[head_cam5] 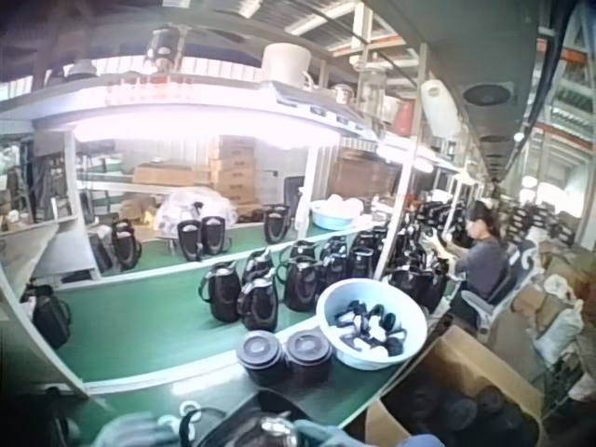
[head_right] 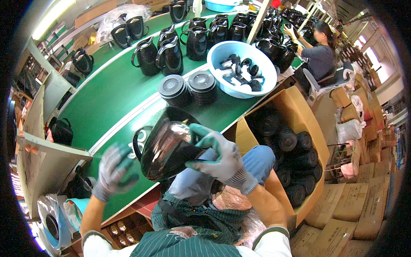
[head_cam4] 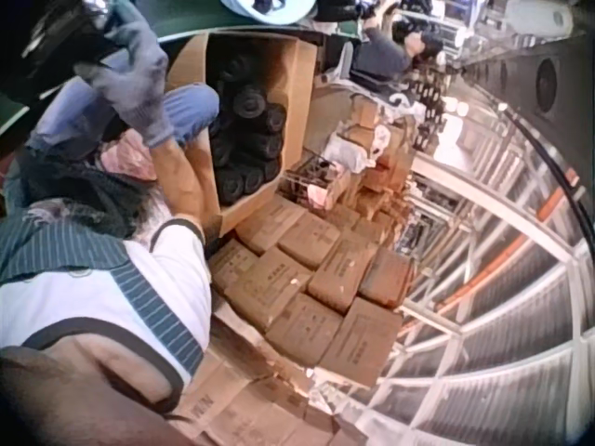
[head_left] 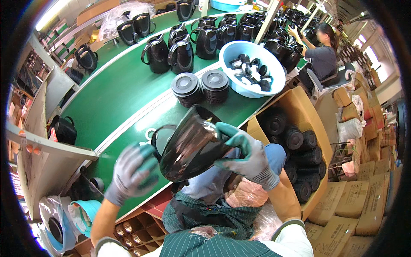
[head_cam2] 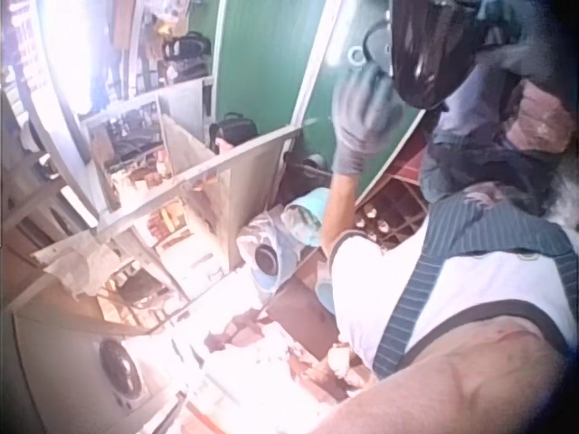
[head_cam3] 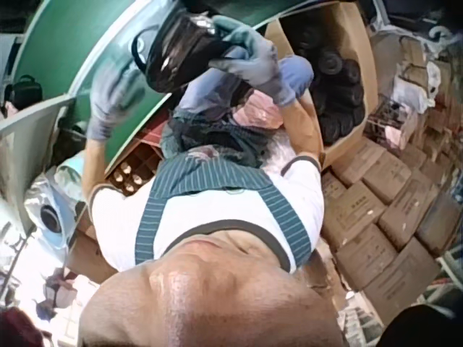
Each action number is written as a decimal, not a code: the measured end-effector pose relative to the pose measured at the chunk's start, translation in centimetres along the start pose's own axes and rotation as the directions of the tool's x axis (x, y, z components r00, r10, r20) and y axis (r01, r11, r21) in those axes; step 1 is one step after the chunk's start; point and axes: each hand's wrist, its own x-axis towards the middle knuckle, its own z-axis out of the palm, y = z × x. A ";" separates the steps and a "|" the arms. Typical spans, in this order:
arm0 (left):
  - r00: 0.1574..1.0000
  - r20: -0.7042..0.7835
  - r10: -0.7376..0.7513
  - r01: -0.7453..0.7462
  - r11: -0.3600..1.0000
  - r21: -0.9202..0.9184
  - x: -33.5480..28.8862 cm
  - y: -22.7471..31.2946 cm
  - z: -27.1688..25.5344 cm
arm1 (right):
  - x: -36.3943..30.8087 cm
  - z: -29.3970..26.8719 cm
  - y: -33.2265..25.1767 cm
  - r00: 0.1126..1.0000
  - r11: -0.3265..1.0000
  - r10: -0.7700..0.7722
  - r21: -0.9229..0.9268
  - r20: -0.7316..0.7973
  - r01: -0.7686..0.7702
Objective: The person assembles black kettles by inserting a metal rod into the base, securing it with a black cap, and placing the finished units on a green workbench. The person repeats this process for multiple kettles.
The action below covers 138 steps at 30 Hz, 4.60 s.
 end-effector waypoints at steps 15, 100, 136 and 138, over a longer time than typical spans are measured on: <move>0.472 0.276 -0.837 0.102 -0.260 -0.960 -8.2 -8.6 16.4 | 9.4 0.0 1.3 0.923 0.932 0.359 -0.005 0.138 -0.362; 0.918 -0.196 -0.346 0.267 0.902 -0.341 3.2 4.1 8.5 | -10.4 2.2 3.7 0.952 0.871 0.195 0.488 -0.236 -0.057; 0.892 0.058 -0.448 0.419 0.770 -0.481 5.8 2.2 7.3 | -8.9 0.6 1.3 0.915 0.993 -0.099 0.025 -0.390 0.118; 0.896 0.127 -0.426 0.410 0.683 -0.604 6.4 2.5 7.0 | -9.1 0.9 1.4 0.914 0.976 0.040 0.213 -0.404 0.052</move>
